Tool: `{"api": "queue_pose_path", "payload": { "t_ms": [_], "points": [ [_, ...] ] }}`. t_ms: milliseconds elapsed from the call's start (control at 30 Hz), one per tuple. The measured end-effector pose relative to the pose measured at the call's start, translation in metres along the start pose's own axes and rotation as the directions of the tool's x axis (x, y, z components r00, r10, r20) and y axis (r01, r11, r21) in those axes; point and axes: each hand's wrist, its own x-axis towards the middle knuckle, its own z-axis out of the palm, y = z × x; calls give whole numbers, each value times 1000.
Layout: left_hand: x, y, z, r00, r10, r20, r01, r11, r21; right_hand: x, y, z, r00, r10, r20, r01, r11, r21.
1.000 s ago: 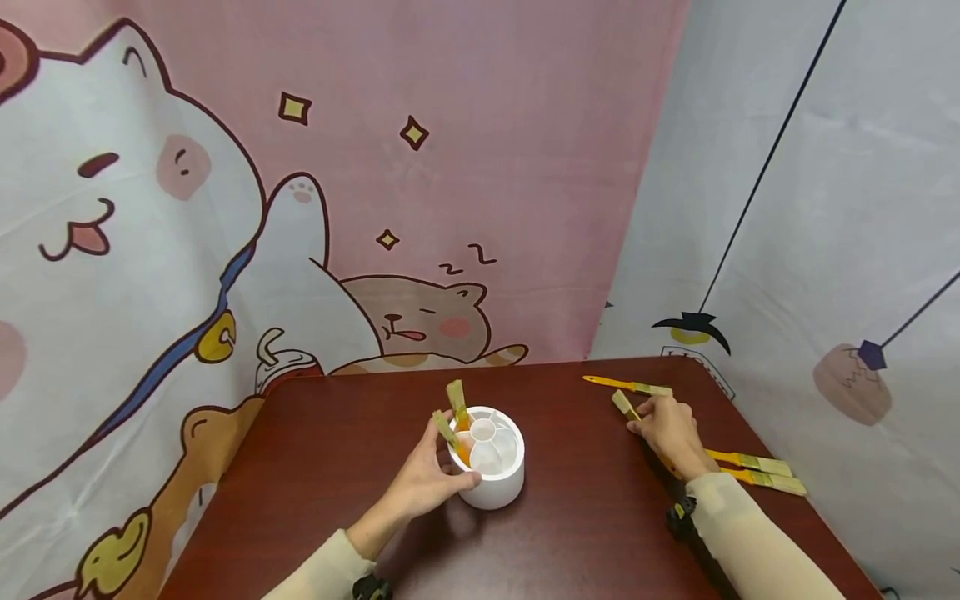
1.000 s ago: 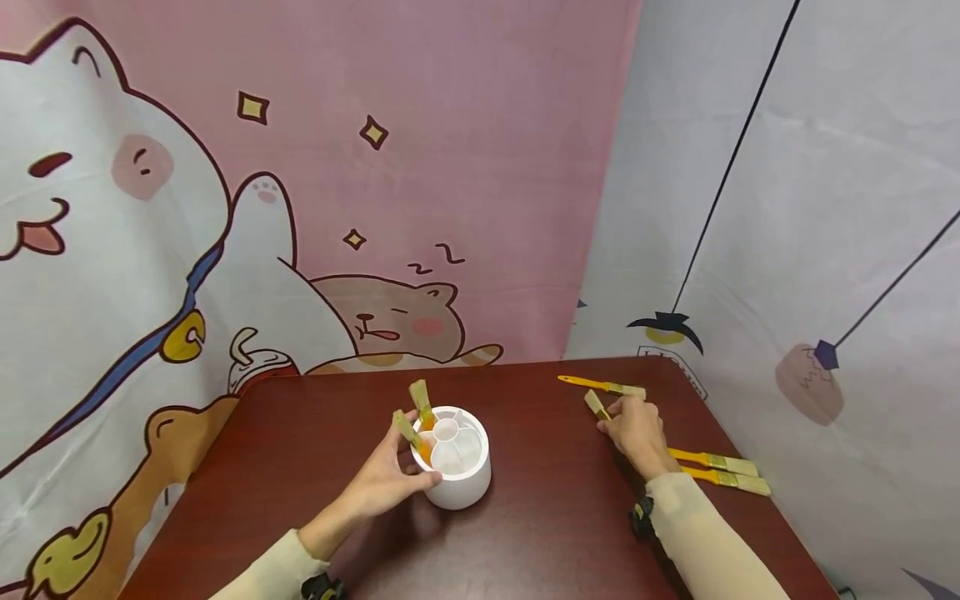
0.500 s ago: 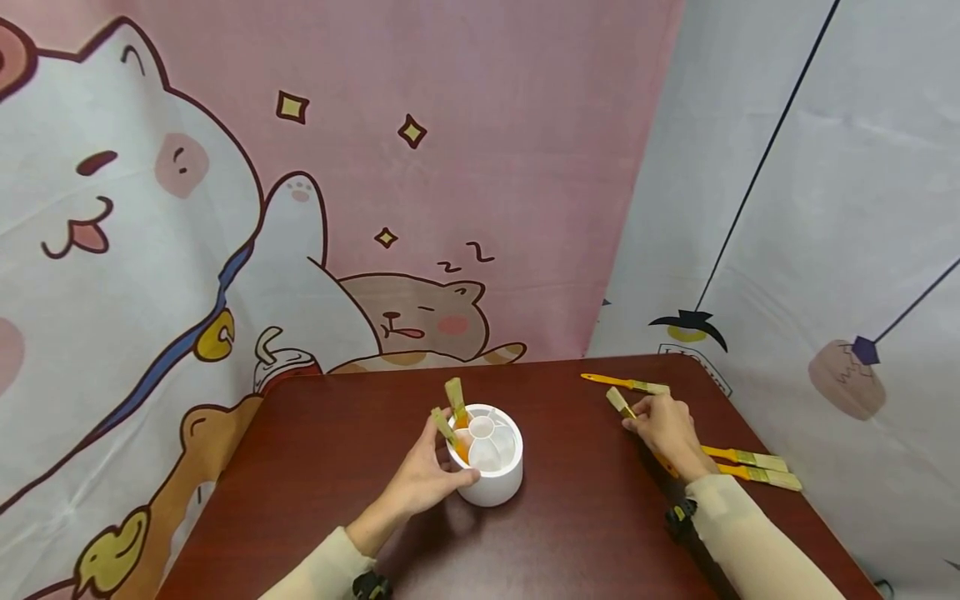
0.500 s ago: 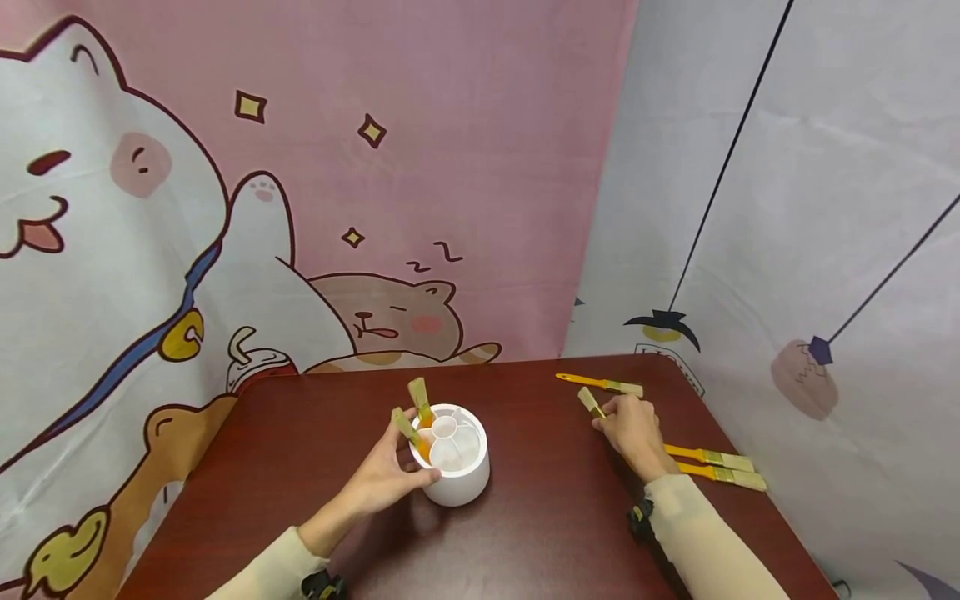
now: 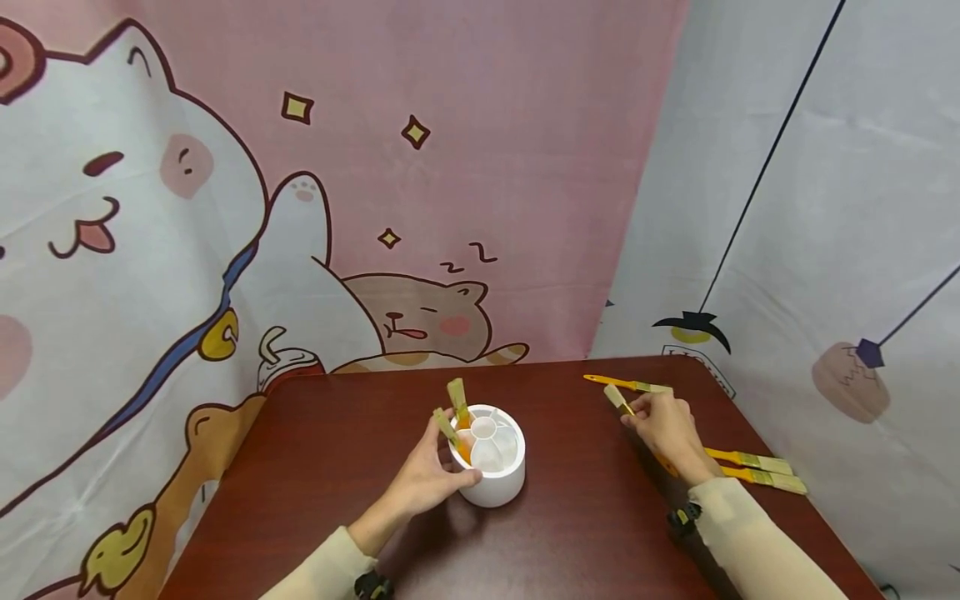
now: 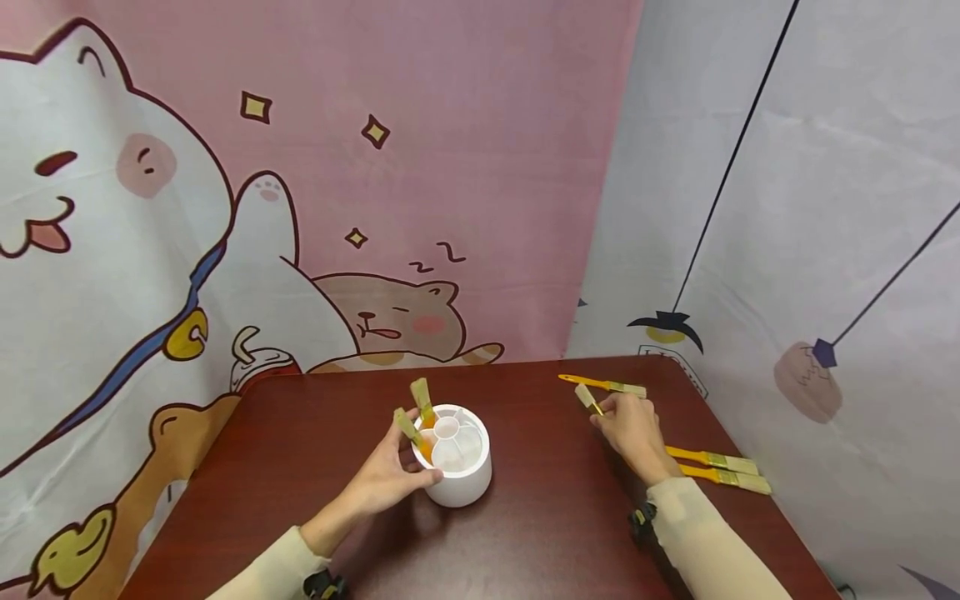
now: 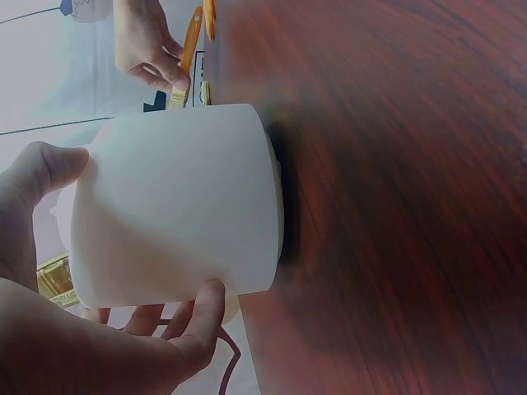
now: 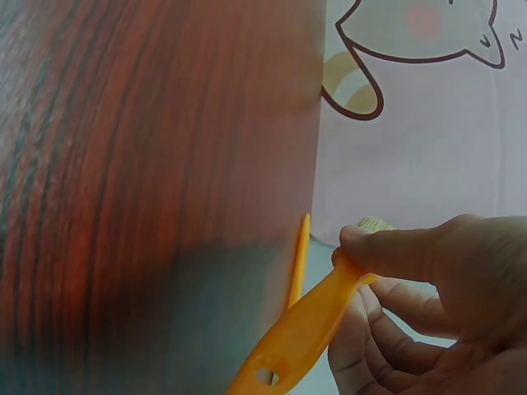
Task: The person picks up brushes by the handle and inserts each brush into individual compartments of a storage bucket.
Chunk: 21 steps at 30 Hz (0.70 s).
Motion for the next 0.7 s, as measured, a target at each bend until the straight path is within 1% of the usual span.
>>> {"api": "queue_pose_path", "payload": {
  "t_ms": [233,533,700],
  "points": [
    [0,0,0,1000,0,-2,0,1000,10,-2,-11,-2,1000,-22,-12,22,1000,8],
    [0,-1,0,1000,10,1,-10,1000,15,-5,-24,-3,995,-90,-50,91,996,14],
    [1,-1,0,1000,8,0,-8,1000,19,-9,-32,-6,992,-109,-65,110,994,19]
  ]
}}
